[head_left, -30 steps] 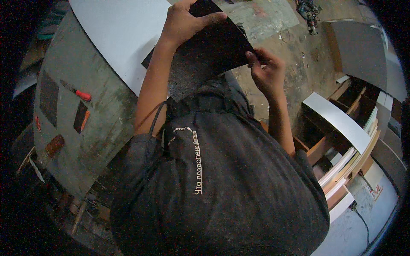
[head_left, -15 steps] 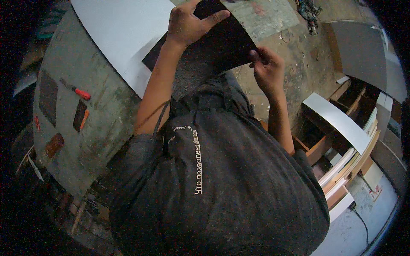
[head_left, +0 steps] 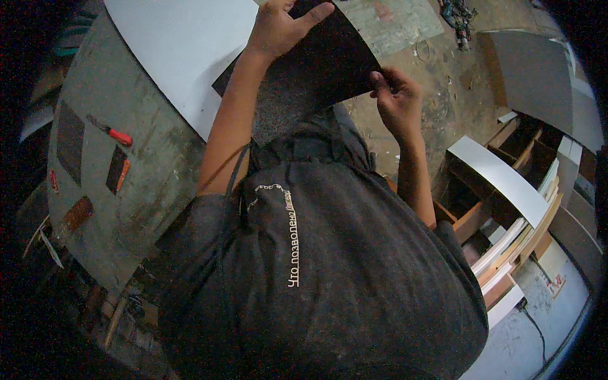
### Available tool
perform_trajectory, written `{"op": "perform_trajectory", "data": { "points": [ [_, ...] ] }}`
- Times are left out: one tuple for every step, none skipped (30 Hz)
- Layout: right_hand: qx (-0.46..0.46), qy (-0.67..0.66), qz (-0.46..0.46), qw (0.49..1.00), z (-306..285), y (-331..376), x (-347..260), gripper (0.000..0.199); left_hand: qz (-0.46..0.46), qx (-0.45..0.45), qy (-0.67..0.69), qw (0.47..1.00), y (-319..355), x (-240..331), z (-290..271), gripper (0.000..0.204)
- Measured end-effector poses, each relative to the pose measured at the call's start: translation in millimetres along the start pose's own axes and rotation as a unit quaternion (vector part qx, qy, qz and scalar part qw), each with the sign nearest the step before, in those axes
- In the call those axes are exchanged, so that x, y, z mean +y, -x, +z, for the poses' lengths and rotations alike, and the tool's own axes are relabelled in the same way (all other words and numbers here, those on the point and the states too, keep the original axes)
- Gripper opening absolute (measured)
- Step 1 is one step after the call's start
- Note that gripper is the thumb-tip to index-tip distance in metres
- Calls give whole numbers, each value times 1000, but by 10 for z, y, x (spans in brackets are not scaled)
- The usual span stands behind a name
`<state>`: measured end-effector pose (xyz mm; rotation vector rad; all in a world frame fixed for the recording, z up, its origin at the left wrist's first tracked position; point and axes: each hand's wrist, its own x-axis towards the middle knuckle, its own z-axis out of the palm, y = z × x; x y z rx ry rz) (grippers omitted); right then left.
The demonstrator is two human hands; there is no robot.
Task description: The person rubs a board using a wooden block, folds the edges of a sheet of sandpaper by hand, sprays liquid from a spray bottle, and trims the sheet using a utility blade.
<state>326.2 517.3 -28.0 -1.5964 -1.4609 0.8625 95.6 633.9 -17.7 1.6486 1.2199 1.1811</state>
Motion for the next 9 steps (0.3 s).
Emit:
{"op": "perform_trajectory", "data": {
  "points": [
    [-11, 1, 18, 1000, -19, 6, -20, 10, -44, -47, 33, 997, -4, -31, -14, 51],
    [-22, 1, 35, 999, -31, 14, -26, 10, -45, -48, 33, 997, -5, -67, -25, 51],
    [-21, 1, 36, 999, -27, 28, -15, 10, -69, -85, 49, 993, -1, -110, -45, 52],
    [-16, 1, 33, 999, -20, 46, 4, 10, -93, -121, 65, 986, 1, -159, -61, 54],
    [-11, 0, 31, 999, -13, 61, 21, 10, -94, -122, 65, 986, 7, -245, -65, 54],
    [-11, 0, 31, 999, -4, 69, 37, 10, -59, -89, -33, 994, 20, -283, -67, 56],
    [-3, -2, 19, 1000, 8, 74, 51, 11, -23, -54, -131, 990, 36, -320, -65, 58],
    [4, -4, 8, 1000, 22, 76, 64, 12, -73, -111, -52, 990, 37, -359, -84, 65],
    [6, -5, 10, 1000, 11, 82, 67, 12, -122, -169, 28, 978, -11, -176, -127, 72]
  ]
}}
